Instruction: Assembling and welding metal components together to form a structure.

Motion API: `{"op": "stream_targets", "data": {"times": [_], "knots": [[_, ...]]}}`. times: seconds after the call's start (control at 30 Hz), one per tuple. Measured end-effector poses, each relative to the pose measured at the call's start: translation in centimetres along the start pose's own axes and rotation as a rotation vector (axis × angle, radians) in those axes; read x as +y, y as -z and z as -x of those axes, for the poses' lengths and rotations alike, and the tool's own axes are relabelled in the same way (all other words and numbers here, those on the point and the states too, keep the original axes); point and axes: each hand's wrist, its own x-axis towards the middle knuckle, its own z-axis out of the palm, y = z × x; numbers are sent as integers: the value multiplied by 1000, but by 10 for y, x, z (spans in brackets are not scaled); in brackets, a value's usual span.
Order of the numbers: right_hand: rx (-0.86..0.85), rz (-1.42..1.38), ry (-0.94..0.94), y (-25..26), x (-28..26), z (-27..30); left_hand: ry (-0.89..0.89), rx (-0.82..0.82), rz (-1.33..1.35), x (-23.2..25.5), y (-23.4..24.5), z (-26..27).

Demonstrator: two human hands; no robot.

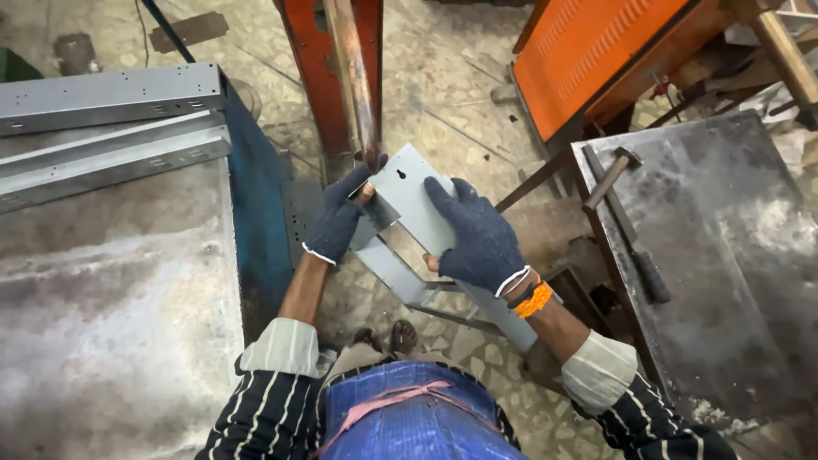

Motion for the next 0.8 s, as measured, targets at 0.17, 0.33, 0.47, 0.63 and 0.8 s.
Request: {"op": "stream_targets", "data": {"times": [0.17, 0.33, 0.47, 0.63, 0.8], "knots": [[58, -23, 48, 1, -4, -3, 31, 103, -24, -38, 0, -4], [97, -48, 41, 12, -14, -14, 95, 259, -75, -47, 4, -12], [69, -8, 66, 10, -13, -16, 112, 291, -58, -40, 1, -11], [72, -16, 92, 6, -11, -15, 24, 322, -69, -57, -1, -10], [92, -2, 116, 6, -8, -11, -6, 300, 20, -64, -6, -6]]}}
